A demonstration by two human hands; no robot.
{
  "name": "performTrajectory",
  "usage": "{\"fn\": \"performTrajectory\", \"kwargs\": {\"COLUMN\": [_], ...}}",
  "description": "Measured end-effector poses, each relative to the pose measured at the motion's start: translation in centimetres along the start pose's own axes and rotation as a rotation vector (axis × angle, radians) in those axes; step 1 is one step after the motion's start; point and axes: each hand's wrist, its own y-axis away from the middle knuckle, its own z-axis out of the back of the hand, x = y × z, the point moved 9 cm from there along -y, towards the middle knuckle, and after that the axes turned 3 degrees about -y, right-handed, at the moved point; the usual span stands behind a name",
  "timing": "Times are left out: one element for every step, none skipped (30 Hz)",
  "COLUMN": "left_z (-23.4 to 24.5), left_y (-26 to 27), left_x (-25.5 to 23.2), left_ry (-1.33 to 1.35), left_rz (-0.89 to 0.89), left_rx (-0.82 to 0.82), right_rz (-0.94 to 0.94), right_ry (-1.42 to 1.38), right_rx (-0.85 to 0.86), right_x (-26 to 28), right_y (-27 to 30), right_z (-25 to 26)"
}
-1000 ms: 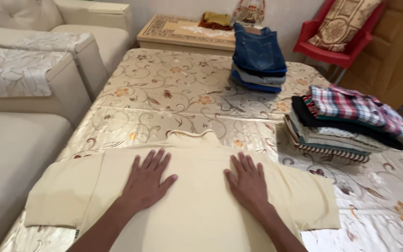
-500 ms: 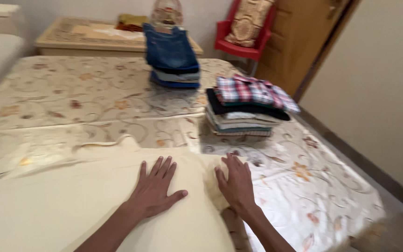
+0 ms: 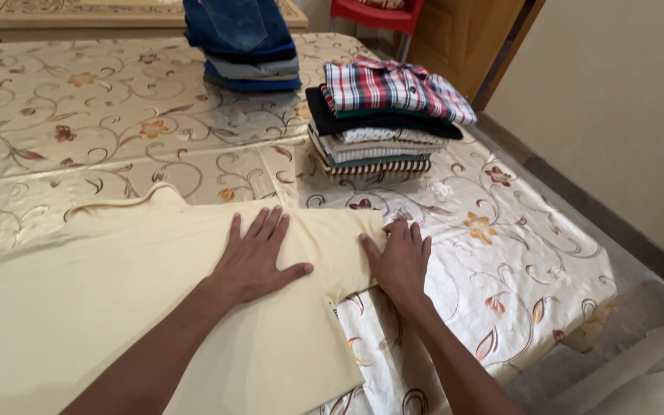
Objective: The person picks up and folds a checkered shirt, a striped polo shirt, and a white button-down shirt by hand on a bed, placing them onto a stack of folded laundry.
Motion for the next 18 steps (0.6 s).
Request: {"fn": "performTrajectory", "kwargs": {"left_z": [0.0, 0.0, 0.0, 0.2, 0.2, 0.2, 0.3, 0.4, 0.3, 0.3, 0.3, 0.3, 0.4, 0.7, 1.0, 1.4, 1.8, 2.4], "left_y": [0.0, 0.0, 0.0, 0.0, 0.1, 0.1, 0.1, 0.2, 0.2, 0.3, 0.6, 0.5, 0.6, 0.6, 0.8, 1.2, 1.2, 1.3], "left_x": [0.0, 0.0, 0.0, 0.0, 0.0, -0.1, -0.2, -0.2, -0.2, -0.1, -0.2, -0.3, -0.4, -0.5, -0.7, -0.8, -1.0, -0.9], "left_ry": [-0.003, -0.002, -0.007, -0.013, -0.014, -0.005, 0.004, 0.005, 0.001, -0.003, -0.002, -0.025, -0.048, -0.055, -0.061, -0.056, -0.050, -0.059], "left_rz": [-0.001, 0.000, -0.003, -0.003, 0.000, -0.001, -0.002, -0.004, -0.001, 0.007, 0.012, 0.019, 0.026, 0.024, 0.023, 0.032, 0.041, 0.055], "left_rx": [-0.010, -0.004, -0.006, -0.012, -0.011, -0.010, -0.008, -0.012, -0.006, -0.005, -0.013, 0.002, 0.017, 0.026, 0.036, 0.035, 0.034, 0.010], "right_rz": [-0.051, -0.054, -0.076, -0.094, -0.093, -0.033, 0.027, 0.028, -0.130, -0.277, -0.268, -0.312, -0.353, -0.318, -0.263, -0.209, -0.176, -0.141], "right_ry": [0.020, 0.020, 0.061, 0.100, 0.097, 0.095, 0.093, 0.094, -0.104, -0.303, -0.302, -0.537, -0.773, -0.779, -0.693, -0.613, -0.627, -0.515], "right_rx": [0.060, 0.065, 0.093, 0.119, 0.122, 0.080, 0.037, 0.034, 0.092, 0.153, 0.152, 0.151, 0.154, 0.142, 0.117, 0.094, 0.085, 0.069], "right_x": [-0.2, 0.2, 0.3, 0.4, 0.5, 0.9, 1.3, 1.0, -0.8, -2.3, -2.8, -3.3, -3.3, -2.6, -1.7, -0.1, 1.7, 3.6], "right_y": [0.0, -0.2, -0.3, -0.3, -0.4, -0.7, -0.8, -1.0, -1.0, -1.1, -1.5, -2.6, -3.4, -4.3, -4.8, -5.2, -5.7, -5.6], "right_z": [-0.4, -0.4, -0.7, -1.0, -1.1, -0.8, -0.7, -0.9, -1.8, -3.0, -3.2, -3.5, -3.8, -3.4, -2.4, -1.7, -1.1, -0.3]}}
